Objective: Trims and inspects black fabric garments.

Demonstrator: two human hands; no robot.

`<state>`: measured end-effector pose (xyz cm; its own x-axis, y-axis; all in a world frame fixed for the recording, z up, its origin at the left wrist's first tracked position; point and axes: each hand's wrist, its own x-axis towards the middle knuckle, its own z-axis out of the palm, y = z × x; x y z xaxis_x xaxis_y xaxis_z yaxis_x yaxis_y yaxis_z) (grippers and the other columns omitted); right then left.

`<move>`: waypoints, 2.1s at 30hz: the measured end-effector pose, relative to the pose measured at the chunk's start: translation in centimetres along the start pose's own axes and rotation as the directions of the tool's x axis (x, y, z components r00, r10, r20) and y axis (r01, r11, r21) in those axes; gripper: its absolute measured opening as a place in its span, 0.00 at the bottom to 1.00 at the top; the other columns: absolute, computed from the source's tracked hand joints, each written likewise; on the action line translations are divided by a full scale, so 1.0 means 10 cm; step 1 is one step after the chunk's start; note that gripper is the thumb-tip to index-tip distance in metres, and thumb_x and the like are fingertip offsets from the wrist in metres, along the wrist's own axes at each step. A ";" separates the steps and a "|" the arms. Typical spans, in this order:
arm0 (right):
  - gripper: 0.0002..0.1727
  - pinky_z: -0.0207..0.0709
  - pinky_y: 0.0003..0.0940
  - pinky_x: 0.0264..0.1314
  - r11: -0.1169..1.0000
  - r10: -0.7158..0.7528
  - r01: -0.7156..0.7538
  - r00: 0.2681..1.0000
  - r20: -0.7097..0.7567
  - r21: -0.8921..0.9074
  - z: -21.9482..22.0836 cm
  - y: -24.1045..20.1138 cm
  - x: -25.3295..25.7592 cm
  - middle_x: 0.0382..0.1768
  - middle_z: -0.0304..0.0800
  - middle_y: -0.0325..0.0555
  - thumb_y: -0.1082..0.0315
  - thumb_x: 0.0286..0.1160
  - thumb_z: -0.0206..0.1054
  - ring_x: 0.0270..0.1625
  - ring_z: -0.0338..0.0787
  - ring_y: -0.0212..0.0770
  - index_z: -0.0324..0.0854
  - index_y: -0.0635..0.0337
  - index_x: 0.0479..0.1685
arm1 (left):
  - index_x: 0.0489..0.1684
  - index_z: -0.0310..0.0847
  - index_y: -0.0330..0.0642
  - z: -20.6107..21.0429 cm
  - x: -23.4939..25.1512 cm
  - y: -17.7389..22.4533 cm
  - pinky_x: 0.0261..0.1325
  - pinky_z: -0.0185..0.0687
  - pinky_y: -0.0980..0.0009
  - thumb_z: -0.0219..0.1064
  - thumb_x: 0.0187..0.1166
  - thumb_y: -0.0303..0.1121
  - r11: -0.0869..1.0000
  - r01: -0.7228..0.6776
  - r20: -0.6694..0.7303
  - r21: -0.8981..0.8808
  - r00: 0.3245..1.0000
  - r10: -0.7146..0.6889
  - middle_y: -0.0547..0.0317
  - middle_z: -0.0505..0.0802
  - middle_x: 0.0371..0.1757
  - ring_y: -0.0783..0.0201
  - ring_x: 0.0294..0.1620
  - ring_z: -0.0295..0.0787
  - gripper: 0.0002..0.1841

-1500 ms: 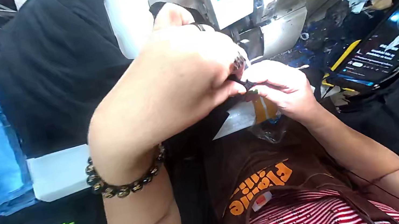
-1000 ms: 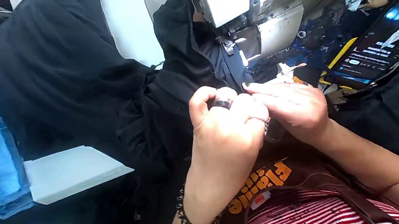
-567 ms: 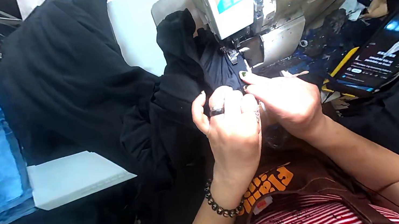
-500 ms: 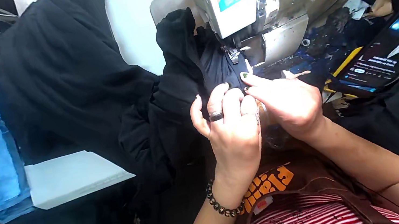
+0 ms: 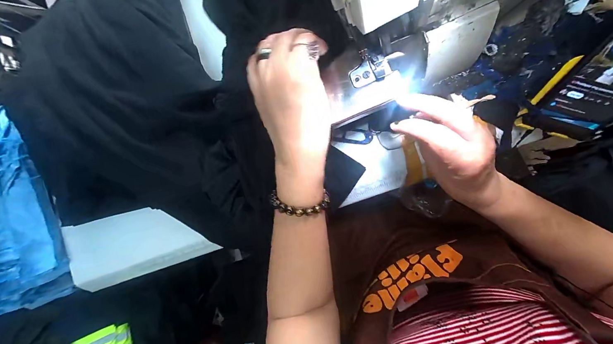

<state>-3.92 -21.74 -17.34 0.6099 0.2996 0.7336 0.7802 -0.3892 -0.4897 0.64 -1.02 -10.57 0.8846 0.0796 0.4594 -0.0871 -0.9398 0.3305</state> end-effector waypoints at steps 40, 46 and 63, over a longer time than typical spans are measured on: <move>0.23 0.61 0.16 0.14 -0.360 0.477 -0.771 0.331 0.814 0.525 0.56 -0.84 0.05 0.15 0.69 0.31 0.49 0.94 0.47 0.12 0.66 0.23 0.76 0.53 0.35 | 0.44 0.95 0.43 -0.42 -1.52 0.07 0.69 0.77 0.61 0.63 0.76 0.18 0.984 0.141 -0.276 -0.104 0.947 -0.165 0.57 0.95 0.59 0.56 0.65 0.86 0.13; 0.23 0.60 0.16 0.15 -0.359 0.473 -0.793 0.300 0.828 0.492 0.53 -0.83 -0.07 0.15 0.68 0.31 0.52 0.95 0.45 0.13 0.65 0.24 0.74 0.54 0.33 | 0.44 0.95 0.43 -0.46 -1.50 0.03 0.69 0.77 0.61 0.63 0.78 0.19 0.986 0.138 -0.294 -0.096 0.942 -0.161 0.56 0.94 0.58 0.55 0.64 0.85 0.13; 0.10 0.70 0.18 0.23 0.277 0.533 -0.630 0.729 0.429 0.726 -0.25 -0.55 0.01 0.21 0.77 0.25 0.52 0.82 0.66 0.18 0.71 0.20 0.80 0.46 0.40 | 0.40 0.93 0.45 -0.93 -1.34 -0.20 0.88 0.47 0.31 0.59 0.82 0.23 0.878 -0.412 0.208 -0.244 0.862 0.462 0.57 0.95 0.61 0.50 0.81 0.78 0.13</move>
<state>-8.50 -21.71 -13.41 0.9203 0.3847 0.0714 -0.0676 0.3360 -0.9394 -15.31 2.88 -9.72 0.8176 -0.4349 0.3774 -0.5526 -0.7768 0.3019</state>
